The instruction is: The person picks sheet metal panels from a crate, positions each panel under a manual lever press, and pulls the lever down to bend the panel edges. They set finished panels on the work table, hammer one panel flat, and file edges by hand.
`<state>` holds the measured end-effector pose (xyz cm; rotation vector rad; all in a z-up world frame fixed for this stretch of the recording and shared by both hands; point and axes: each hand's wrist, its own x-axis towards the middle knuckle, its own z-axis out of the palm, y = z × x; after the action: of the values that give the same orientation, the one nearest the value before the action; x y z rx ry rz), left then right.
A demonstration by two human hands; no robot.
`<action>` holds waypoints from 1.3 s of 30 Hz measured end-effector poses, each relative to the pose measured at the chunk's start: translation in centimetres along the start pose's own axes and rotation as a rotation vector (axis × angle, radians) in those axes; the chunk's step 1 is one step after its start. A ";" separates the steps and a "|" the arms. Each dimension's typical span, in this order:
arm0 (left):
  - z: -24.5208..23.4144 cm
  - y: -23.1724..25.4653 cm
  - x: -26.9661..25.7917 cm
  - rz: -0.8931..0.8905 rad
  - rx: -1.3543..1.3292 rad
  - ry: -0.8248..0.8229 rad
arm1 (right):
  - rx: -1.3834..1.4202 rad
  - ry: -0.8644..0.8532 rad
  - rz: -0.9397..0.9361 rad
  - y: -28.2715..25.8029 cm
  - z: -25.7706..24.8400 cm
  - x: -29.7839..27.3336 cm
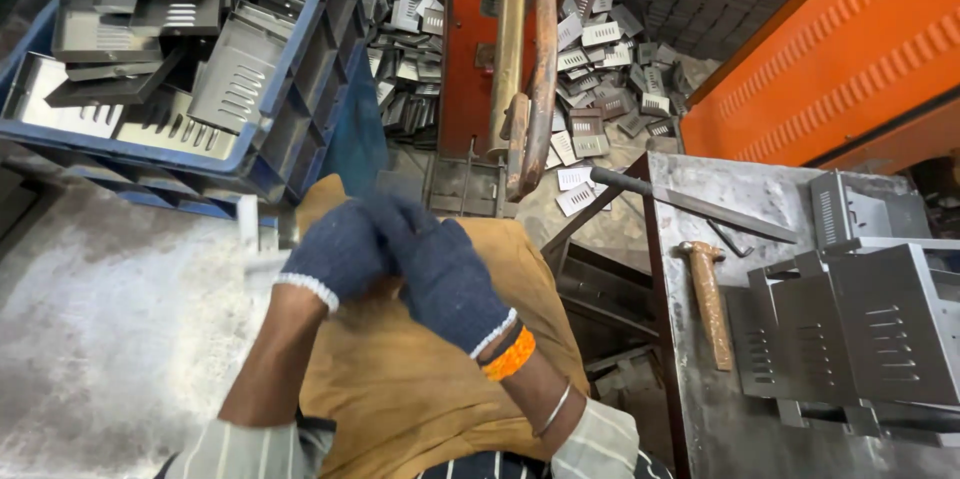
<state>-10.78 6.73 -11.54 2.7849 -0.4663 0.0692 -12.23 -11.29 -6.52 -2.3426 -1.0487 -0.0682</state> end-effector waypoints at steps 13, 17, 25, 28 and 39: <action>-1.3 0.5 2.6 0.048 -0.277 0.315 | 0.132 -0.016 0.397 7.4 5.0 0.5; -4.3 -1.5 1.8 0.184 -0.103 0.751 | 0.205 0.035 0.523 6.5 4.0 0.0; -2.8 -14.3 4.8 -0.386 0.026 0.830 | 0.086 0.296 0.581 5.6 4.6 -0.5; -1.6 -18.7 6.3 -0.422 0.183 0.860 | 0.050 0.420 0.502 6.0 5.8 -1.3; -2.3 -20.3 6.9 -0.569 0.400 0.731 | 0.171 0.383 0.543 2.9 4.1 -1.3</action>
<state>2.29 23.48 -14.78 2.8581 0.5682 1.0904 -11.77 -11.61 -11.65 -2.2549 -0.2132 -0.2011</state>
